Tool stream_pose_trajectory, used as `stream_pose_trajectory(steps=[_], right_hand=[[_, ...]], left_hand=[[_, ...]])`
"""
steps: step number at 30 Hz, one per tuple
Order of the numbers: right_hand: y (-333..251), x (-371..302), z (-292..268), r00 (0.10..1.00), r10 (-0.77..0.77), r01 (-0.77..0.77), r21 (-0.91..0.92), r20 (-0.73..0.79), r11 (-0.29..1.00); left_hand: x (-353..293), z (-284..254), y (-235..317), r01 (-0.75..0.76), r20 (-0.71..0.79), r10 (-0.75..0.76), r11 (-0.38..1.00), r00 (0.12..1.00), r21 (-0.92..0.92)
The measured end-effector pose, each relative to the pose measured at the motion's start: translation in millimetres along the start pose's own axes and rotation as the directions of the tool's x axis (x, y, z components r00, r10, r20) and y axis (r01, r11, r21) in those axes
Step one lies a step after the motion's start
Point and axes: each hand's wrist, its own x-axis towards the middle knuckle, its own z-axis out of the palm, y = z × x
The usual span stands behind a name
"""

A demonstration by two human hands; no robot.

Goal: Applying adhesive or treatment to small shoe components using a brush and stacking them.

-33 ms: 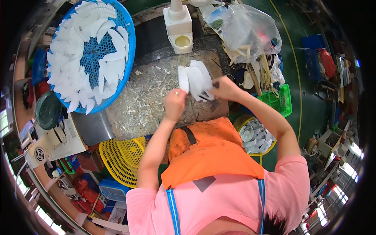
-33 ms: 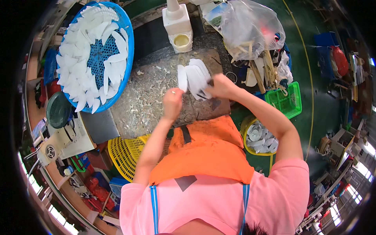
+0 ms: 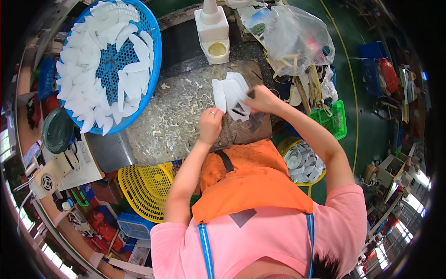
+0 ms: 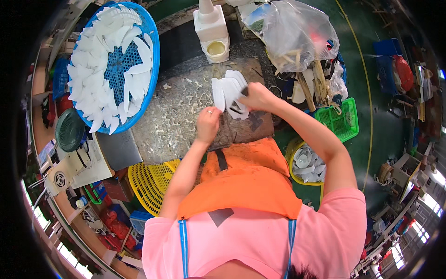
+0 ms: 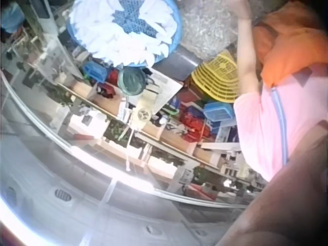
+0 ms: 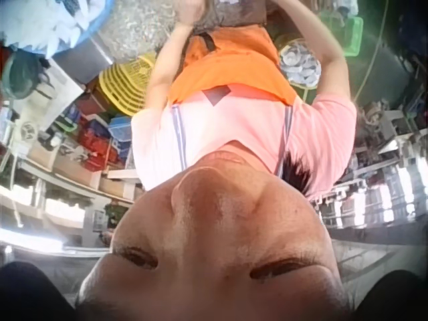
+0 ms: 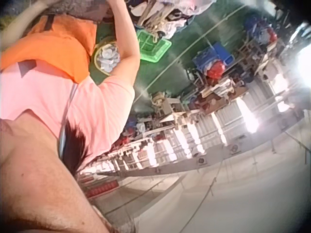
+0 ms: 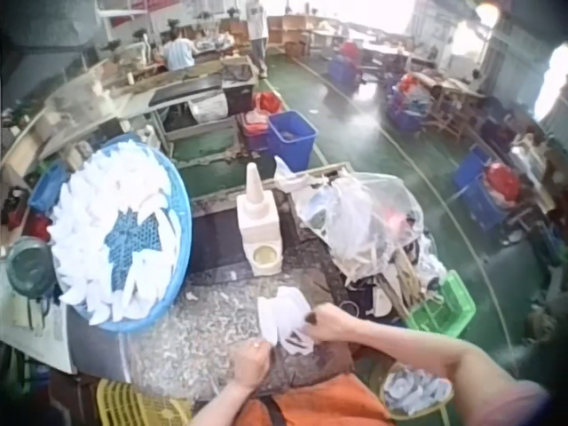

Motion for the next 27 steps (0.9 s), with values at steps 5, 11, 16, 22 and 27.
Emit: stream_pose_trajectory(steps=[5, 11, 16, 22, 27], right_hand=[[-14.0, 86.1, 26.4, 0.918, -0.267, 0.199, -0.24, -0.293, 0.95], [1.4, 46.0, 44.5, 0.693, -0.712, 0.624, -0.401, -0.115, 0.671], [-8.5, -12.1, 42.2, 0.857, -0.51, 0.514, -0.205, 0.073, 0.833], [2.5, -41.8, 23.9, 0.903, -0.363, 0.369, -0.018, -0.228, 0.929], [1.2, -52.1, 31.3, 0.906, -0.303, 0.32, 0.01, -0.296, 0.947]], left_hand=[[-6.7, 25.8, -4.3, -0.077, 0.041, 0.077, 0.997, 0.996, 0.002], [-13.2, 24.2, -12.3, -0.002, -0.056, 0.001, 1.0, 0.998, -0.019], [-16.2, 1.9, -10.4, 0.045, -0.062, -0.042, 0.998, 0.997, 0.045], [65.0, -112.9, -25.1, 0.262, -0.455, -0.331, 0.942, 0.827, -0.209], [123.4, -168.6, -121.5, 0.233, -0.699, -0.137, 0.972, 0.702, 0.043]])
